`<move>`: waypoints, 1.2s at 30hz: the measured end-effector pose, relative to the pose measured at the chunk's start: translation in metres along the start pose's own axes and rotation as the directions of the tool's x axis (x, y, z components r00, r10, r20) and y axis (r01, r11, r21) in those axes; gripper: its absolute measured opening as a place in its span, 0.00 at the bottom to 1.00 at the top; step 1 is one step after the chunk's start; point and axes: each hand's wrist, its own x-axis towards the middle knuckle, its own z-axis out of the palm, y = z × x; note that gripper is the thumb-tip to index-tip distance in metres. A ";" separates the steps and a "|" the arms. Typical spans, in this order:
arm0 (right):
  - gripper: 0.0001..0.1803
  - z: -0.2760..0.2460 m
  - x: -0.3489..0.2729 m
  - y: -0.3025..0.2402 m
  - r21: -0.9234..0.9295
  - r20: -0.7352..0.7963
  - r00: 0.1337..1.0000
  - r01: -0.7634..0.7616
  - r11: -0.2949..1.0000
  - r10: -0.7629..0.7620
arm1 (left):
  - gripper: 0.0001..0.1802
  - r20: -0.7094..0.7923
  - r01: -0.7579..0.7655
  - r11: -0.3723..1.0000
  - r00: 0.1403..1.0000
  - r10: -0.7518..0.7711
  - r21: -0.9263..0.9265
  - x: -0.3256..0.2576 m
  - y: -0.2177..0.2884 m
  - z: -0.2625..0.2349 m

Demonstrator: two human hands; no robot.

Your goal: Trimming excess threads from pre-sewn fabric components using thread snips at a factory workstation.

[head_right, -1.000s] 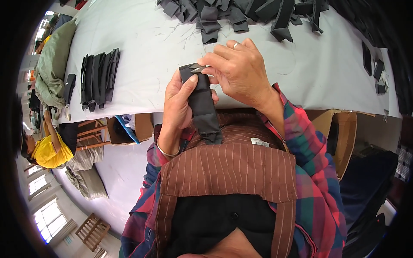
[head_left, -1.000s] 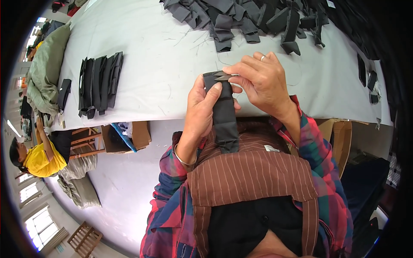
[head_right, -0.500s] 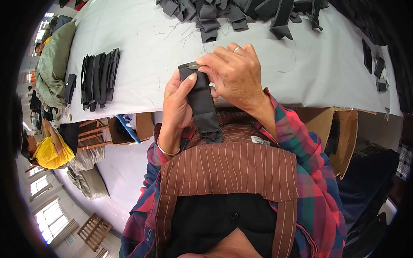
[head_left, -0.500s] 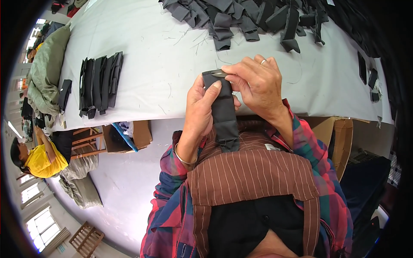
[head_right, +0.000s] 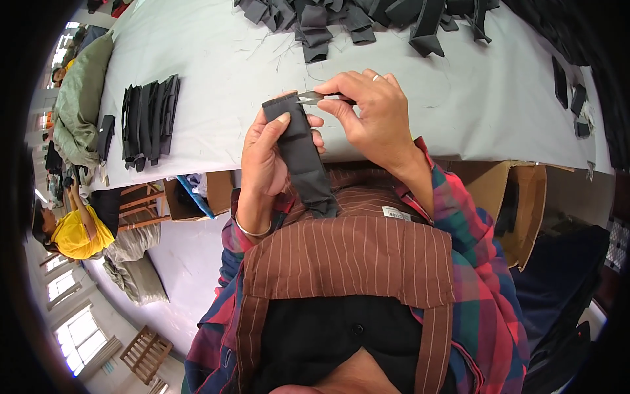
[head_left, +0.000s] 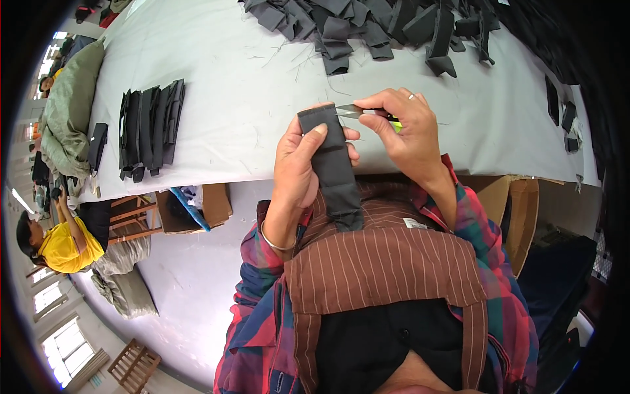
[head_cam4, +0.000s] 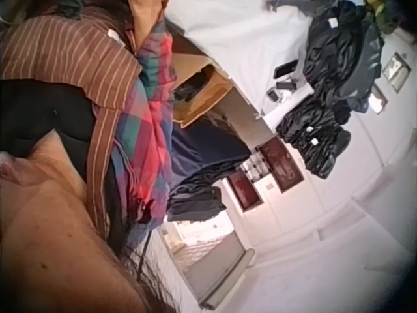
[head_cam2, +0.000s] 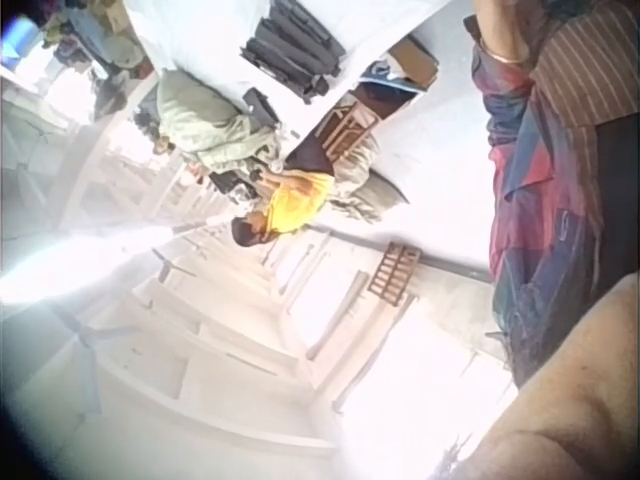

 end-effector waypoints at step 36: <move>0.06 0.004 -0.002 0.009 -0.270 -0.045 0.968 0.227 0.936 -0.248 | 0.12 -0.012 0.033 0.999 0.999 -0.033 0.012 0.001 -0.008 -0.001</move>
